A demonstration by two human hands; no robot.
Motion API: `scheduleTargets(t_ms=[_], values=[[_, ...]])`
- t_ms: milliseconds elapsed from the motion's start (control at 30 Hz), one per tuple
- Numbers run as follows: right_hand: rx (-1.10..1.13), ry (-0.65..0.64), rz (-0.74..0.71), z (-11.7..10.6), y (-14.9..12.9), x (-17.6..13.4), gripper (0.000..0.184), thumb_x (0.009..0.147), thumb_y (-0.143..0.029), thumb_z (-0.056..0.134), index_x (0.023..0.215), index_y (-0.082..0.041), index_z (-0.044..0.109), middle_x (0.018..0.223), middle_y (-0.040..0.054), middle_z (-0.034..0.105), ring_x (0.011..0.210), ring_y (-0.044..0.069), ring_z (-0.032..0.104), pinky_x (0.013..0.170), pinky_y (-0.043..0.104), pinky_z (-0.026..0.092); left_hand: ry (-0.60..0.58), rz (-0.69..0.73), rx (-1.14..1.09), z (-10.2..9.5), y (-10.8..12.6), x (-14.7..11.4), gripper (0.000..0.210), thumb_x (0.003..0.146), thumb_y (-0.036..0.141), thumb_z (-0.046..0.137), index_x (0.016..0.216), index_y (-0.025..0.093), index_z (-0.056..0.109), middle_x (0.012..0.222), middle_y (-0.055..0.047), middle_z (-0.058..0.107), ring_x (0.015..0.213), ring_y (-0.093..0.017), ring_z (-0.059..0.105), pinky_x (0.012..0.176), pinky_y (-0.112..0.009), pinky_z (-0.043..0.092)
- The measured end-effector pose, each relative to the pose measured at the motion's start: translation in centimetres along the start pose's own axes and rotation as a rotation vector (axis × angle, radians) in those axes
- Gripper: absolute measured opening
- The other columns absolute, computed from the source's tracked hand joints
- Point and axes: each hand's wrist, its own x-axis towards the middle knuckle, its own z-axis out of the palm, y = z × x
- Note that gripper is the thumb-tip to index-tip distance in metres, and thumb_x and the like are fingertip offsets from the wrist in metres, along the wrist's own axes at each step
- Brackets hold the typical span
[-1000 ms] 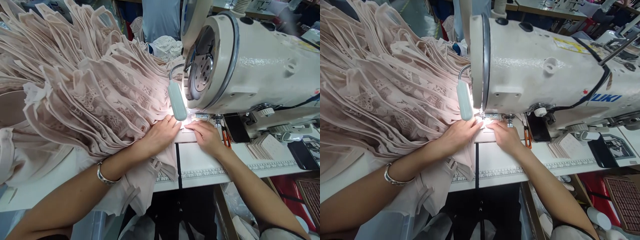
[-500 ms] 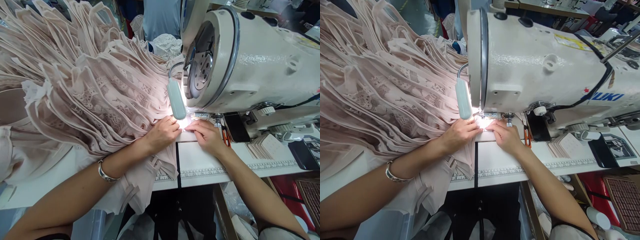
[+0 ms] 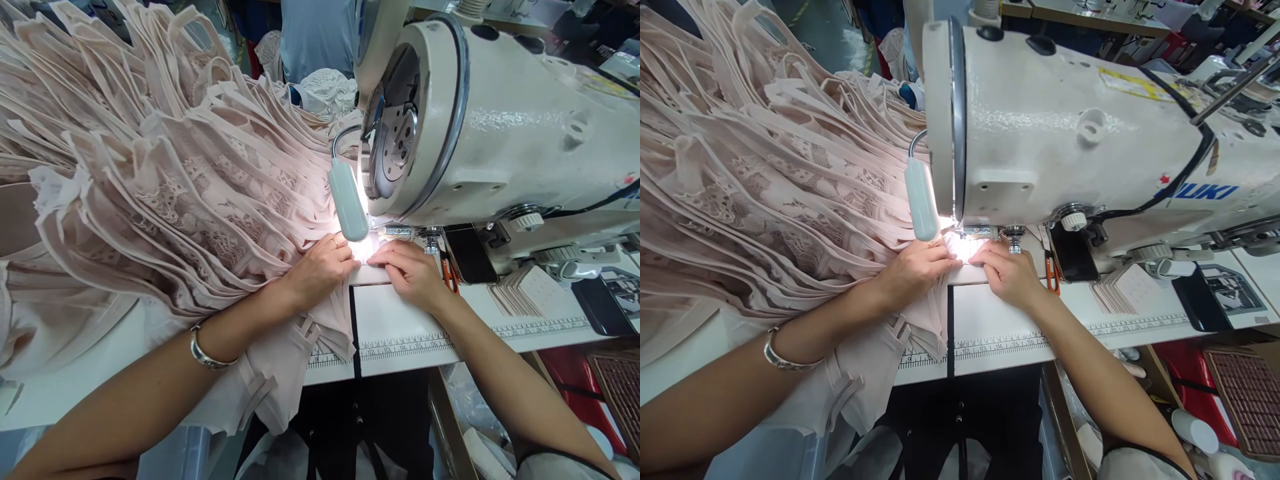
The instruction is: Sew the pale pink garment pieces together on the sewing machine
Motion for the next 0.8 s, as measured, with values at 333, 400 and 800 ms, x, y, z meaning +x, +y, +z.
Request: scheduleTargets(t_ms=[333, 400, 800], values=[[0.042, 0.081, -0.058, 0.0, -0.1, 0.2, 0.037, 0.087, -0.005, 0.043, 0.091, -0.024, 0.075, 0.090, 0.0007, 0.075, 0.084, 0.016, 0.068, 0.080, 0.031, 0.053, 0.038, -0.039, -0.040, 0.0, 0.2, 0.0, 0.035, 0.104, 0.011, 0.042, 0.087, 0.016, 0.072, 0.077, -0.003, 0.067, 0.079, -0.016, 0.057, 0.074, -0.030, 0.044], [0.052, 0.055, -0.100, -0.2, -0.1, 0.1, 0.037, 0.086, -0.005, 0.045, 0.092, -0.024, 0.076, 0.091, 0.0011, 0.075, 0.083, 0.016, 0.066, 0.080, 0.032, 0.053, 0.031, -0.031, -0.043, 0.1, 0.3, 0.0, 0.034, 0.103, 0.010, 0.042, 0.086, 0.016, 0.071, 0.076, -0.004, 0.066, 0.080, -0.017, 0.057, 0.074, -0.031, 0.044], [-0.141, -0.090, -0.194, -0.9, -0.2, 0.0, 0.038, 0.091, -0.006, 0.048, 0.102, -0.027, 0.077, 0.107, 0.0046, 0.071, 0.102, 0.019, 0.062, 0.079, 0.030, 0.052, -0.163, -0.126, 0.014, -1.0, 0.9, -1.0, 0.020, 0.102, 0.010, 0.040, 0.104, 0.012, 0.060, 0.123, -0.015, 0.064, 0.112, -0.024, 0.061, 0.097, -0.036, 0.049]])
